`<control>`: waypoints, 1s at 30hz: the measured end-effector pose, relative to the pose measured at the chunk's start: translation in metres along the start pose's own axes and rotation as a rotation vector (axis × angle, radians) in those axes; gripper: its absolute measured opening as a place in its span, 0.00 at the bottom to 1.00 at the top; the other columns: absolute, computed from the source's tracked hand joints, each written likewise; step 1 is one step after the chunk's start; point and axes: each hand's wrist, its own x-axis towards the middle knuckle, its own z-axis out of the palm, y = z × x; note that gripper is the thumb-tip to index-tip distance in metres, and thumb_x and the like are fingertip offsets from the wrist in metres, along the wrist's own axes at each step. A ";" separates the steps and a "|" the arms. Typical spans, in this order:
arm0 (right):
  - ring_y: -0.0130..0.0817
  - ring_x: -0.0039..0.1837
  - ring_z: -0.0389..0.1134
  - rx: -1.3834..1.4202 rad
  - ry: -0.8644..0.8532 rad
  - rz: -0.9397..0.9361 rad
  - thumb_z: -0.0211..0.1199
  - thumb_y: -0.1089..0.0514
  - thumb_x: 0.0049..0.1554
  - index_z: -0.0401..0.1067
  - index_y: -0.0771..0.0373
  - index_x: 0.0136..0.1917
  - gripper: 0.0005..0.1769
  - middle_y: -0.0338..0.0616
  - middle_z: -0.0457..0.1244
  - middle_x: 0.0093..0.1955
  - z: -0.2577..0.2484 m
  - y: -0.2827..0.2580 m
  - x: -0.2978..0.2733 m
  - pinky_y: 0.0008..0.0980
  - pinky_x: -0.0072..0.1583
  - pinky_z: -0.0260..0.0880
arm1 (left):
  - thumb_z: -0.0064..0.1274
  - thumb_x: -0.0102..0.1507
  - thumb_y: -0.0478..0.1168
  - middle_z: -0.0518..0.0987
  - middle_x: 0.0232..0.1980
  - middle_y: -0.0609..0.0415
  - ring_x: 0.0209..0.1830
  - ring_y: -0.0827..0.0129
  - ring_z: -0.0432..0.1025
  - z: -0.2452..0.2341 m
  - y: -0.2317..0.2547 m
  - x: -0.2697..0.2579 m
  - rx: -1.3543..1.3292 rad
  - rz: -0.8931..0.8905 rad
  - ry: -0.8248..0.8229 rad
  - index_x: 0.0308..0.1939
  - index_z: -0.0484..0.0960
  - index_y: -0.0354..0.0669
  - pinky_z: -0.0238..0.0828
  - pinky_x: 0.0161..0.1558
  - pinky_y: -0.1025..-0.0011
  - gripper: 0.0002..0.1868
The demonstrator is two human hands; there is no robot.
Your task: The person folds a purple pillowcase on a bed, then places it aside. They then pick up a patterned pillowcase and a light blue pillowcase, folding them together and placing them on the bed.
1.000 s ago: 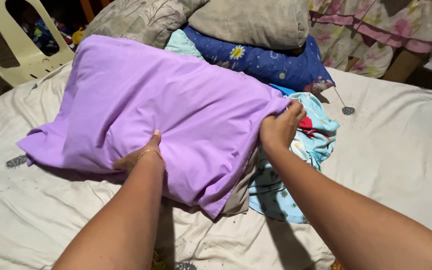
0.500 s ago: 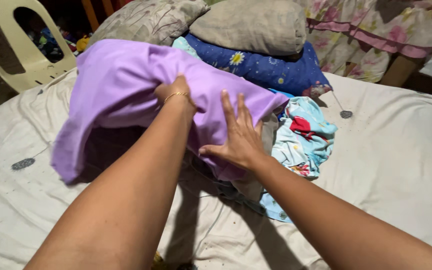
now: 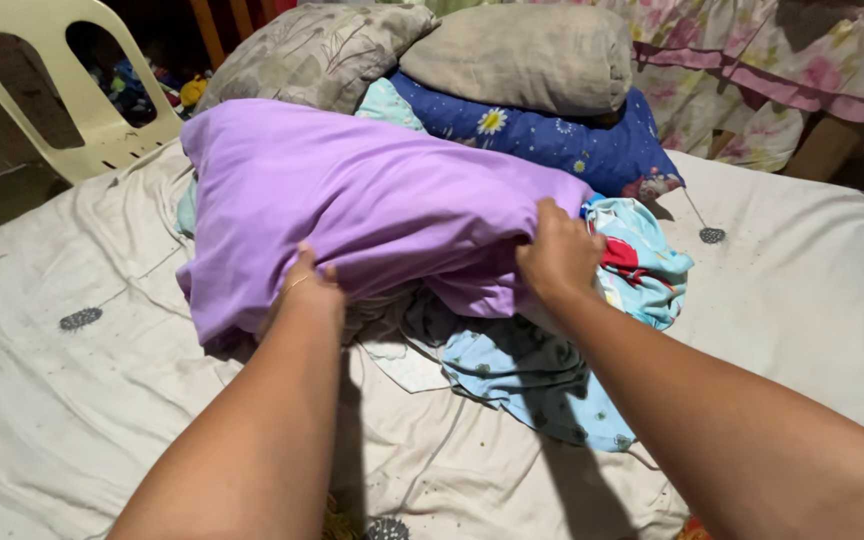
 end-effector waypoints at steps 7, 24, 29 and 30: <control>0.49 0.66 0.60 -0.207 0.017 0.002 0.74 0.52 0.45 0.76 0.57 0.56 0.26 0.49 0.63 0.59 -0.019 0.022 0.004 0.54 0.59 0.60 | 0.62 0.61 0.57 0.71 0.64 0.51 0.43 0.63 0.68 0.013 0.006 -0.044 0.204 -0.130 -0.255 0.64 0.76 0.49 0.71 0.42 0.66 0.31; 0.47 0.67 0.55 -0.088 0.605 -0.027 0.65 0.67 0.49 0.77 0.51 0.56 0.21 0.47 0.58 0.60 -0.087 0.001 0.053 0.50 0.68 0.49 | 0.56 0.55 0.60 0.86 0.40 0.39 0.36 0.56 0.81 0.079 0.086 -0.235 0.220 0.639 -0.124 0.39 0.82 0.24 0.76 0.43 0.60 0.34; 0.47 0.71 0.54 -0.042 0.658 -0.142 0.69 0.64 0.50 0.77 0.53 0.55 0.18 0.48 0.58 0.62 -0.092 0.000 0.080 0.52 0.72 0.46 | 0.54 0.56 0.65 0.84 0.43 0.39 0.40 0.55 0.80 0.104 0.102 -0.241 0.215 0.737 -0.044 0.40 0.81 0.25 0.74 0.45 0.59 0.38; 0.48 0.72 0.54 -0.037 0.651 -0.180 0.71 0.62 0.49 0.77 0.53 0.54 0.18 0.49 0.58 0.63 -0.089 0.000 0.084 0.53 0.72 0.45 | 0.53 0.57 0.65 0.85 0.43 0.39 0.40 0.55 0.81 0.112 0.103 -0.231 0.233 0.714 -0.067 0.41 0.81 0.26 0.75 0.46 0.59 0.37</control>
